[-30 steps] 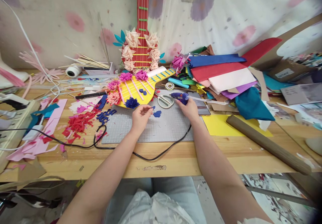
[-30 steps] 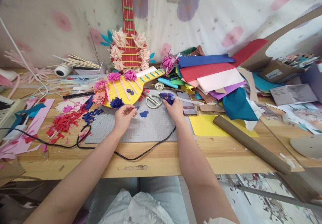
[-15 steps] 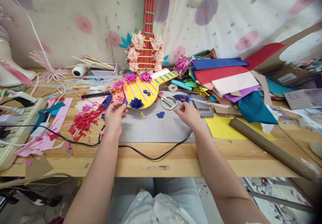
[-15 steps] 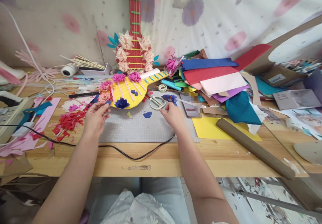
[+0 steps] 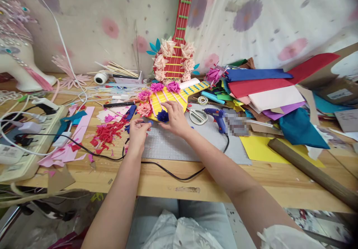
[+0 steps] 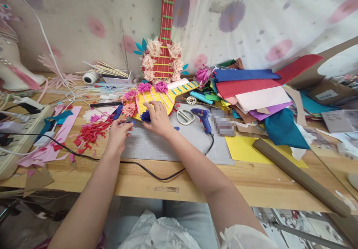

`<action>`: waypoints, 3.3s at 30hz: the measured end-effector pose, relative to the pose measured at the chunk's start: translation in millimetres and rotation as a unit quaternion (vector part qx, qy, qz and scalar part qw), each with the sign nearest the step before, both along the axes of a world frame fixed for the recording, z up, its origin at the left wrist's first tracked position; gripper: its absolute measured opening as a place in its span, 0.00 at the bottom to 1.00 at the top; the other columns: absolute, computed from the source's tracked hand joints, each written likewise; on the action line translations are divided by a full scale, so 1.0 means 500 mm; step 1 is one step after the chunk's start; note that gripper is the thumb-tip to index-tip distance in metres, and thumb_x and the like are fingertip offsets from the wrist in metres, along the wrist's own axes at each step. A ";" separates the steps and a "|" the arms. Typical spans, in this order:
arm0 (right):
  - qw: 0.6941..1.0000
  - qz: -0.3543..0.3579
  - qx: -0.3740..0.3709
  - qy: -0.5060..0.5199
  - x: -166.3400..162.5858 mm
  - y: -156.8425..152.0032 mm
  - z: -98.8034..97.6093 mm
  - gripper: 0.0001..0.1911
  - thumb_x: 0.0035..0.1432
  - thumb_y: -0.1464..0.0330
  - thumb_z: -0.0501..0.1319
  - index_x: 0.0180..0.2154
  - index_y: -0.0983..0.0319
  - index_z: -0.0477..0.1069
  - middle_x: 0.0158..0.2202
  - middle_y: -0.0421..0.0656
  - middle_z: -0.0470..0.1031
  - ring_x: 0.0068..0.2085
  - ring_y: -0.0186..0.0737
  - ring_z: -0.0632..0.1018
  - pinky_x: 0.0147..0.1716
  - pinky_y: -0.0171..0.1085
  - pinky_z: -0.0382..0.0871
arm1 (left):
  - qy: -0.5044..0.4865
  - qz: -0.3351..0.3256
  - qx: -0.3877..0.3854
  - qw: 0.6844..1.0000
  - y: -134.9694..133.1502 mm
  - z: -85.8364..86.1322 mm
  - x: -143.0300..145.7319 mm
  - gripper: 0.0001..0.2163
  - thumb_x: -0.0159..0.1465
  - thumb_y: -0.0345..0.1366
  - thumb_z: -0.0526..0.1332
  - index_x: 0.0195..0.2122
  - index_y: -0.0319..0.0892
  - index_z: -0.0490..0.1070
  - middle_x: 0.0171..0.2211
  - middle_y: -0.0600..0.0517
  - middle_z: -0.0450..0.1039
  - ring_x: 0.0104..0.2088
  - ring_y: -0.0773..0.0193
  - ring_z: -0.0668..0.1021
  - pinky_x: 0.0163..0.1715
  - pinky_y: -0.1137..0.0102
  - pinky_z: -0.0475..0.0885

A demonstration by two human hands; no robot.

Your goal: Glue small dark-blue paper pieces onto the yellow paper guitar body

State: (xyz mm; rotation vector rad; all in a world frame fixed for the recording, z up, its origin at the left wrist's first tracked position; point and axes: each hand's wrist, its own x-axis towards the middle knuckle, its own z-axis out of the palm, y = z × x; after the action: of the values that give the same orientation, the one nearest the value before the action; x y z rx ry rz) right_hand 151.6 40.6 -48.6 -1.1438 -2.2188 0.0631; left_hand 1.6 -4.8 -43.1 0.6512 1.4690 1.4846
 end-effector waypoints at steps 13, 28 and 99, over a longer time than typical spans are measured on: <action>0.996 -0.028 -0.060 0.056 0.010 0.051 0.007 0.37 0.45 0.60 0.65 0.55 0.60 0.56 0.53 0.52 0.62 0.55 0.52 0.62 0.54 0.51 0.56 | 0.026 -0.027 -0.004 0.999 0.025 -0.034 0.049 0.19 0.43 0.25 0.62 0.33 0.44 0.56 0.15 0.65 0.62 0.15 0.74 0.65 0.20 0.75 0.60; 0.991 -0.020 -0.096 0.090 0.016 0.063 -0.016 0.38 0.45 0.59 0.65 0.55 0.61 0.56 0.53 0.52 0.62 0.55 0.51 0.62 0.54 0.49 0.56 | 0.124 0.042 -0.062 0.990 0.052 -0.080 0.054 0.21 0.43 0.31 0.66 0.33 0.45 0.54 0.22 0.58 0.69 0.24 0.64 0.74 0.28 0.68 0.64; 0.987 -0.036 -0.094 0.122 0.042 0.054 -0.010 0.31 0.48 0.57 0.64 0.51 0.60 0.60 0.51 0.50 0.64 0.54 0.49 0.63 0.55 0.49 0.56 | 0.184 0.064 0.005 0.981 0.043 -0.020 0.029 0.11 0.57 0.35 0.53 0.41 0.43 0.56 0.30 0.53 0.75 0.21 0.68 0.74 0.26 0.72 0.66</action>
State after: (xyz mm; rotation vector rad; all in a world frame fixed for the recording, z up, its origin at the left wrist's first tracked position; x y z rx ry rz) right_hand 172.5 67.5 -53.8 -1.2443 -1.9842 0.3697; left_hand 16.0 16.8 -53.0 0.8863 1.8143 1.5255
